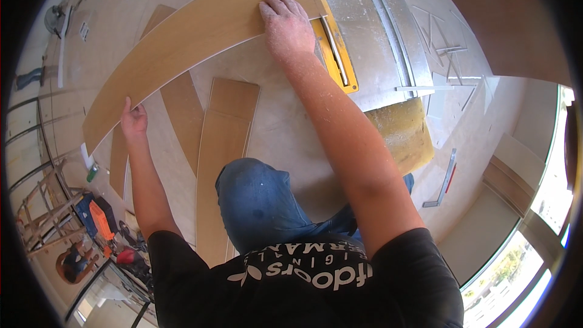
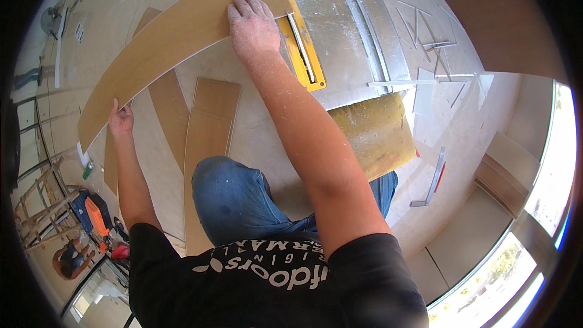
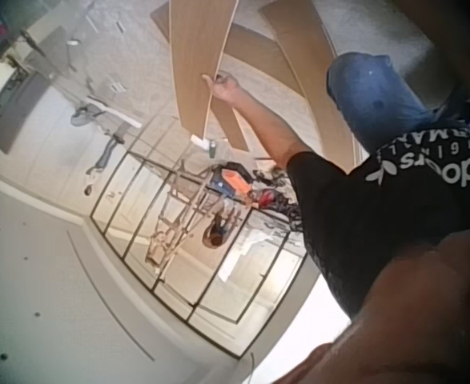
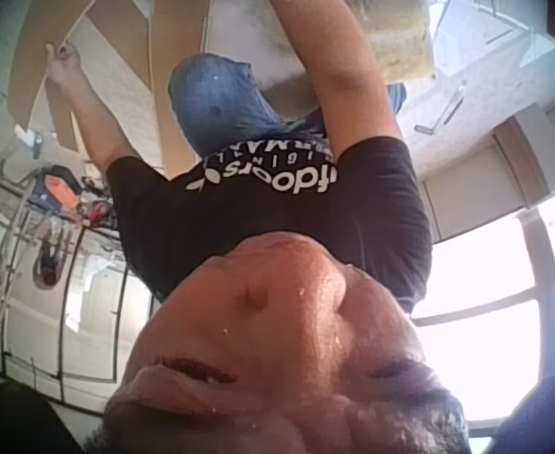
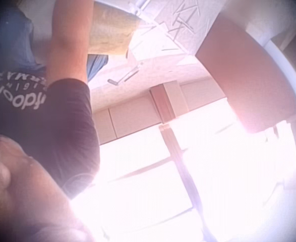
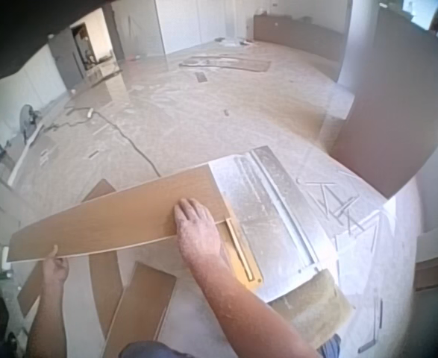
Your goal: The person uses a table saw to cut several wood-look tiles, stacking the resulting pieces together before carrying the stack over to a window sill.
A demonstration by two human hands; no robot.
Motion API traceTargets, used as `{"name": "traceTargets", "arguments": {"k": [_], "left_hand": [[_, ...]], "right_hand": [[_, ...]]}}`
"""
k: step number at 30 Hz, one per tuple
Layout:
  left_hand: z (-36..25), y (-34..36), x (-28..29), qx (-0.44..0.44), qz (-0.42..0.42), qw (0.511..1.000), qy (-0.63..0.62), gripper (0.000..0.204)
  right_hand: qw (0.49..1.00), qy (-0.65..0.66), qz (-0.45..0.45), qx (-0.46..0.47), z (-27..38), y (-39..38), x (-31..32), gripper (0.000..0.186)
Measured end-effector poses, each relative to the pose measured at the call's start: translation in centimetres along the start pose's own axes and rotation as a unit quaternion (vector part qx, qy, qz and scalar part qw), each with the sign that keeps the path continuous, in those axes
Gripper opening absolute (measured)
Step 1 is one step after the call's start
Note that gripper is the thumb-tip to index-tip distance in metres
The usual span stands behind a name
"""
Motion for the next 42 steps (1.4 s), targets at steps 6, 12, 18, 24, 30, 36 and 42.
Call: {"name": "traceTargets", "arguments": {"k": [6, 12, 18, 24, 30, 36, 42], "left_hand": [[0.4, -0.2, -0.1, 0.016, 0.018, 1.0, 0.005, 0.033], [0.6, -0.7, 0.0, 0.007, 0.008, 1.0, 0.0, 0.032], [0.3, -1.0, 0.5, 0.01, -0.002, 1.0, 0.011, 0.032], [0.6, -1.7, 0.1, -0.006, 0.007, 1.0, 0.012, 0.034], [0.8, -2.2, 0.2, -0.005, 0.01, 1.0, 0.007, 0.035], [0.5, -2.4, 0.9, -0.004, 0.001, 1.0, 0.015, 0.033], [1.1, -2.8, 1.0, 0.001, -0.007, 1.0, 0.007, 0.031]], "right_hand": [[1.0, -0.005, -0.006, 0.001, 0.0, -0.2, 0.0, 0.036], [1.0, -0.004, -0.005, -0.001, 0.1, -0.6, 0.1, 0.036], [1.0, 0.003, -0.01, -0.008, 0.3, -0.7, 0.4, 0.037], [1.0, -0.002, -0.009, 0.002, 0.3, -1.1, 0.5, 0.036], [1.0, -0.006, -0.015, 0.002, 0.5, -1.4, 0.9, 0.035], [1.0, 0.002, -0.012, -0.004, 0.7, -1.6, 1.2, 0.036], [1.0, 0.001, -0.004, -0.014, 0.6, -2.0, 1.3, 0.038]]}}
Point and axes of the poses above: each hand's wrist, its own y-axis towards the middle knuckle, its own x-axis out of the back of the hand, z = x × y, the point moved 9 cm from there along y, towards the middle knuckle, and after that the axes turned 12 degrees about x, right-handed, at the moved point
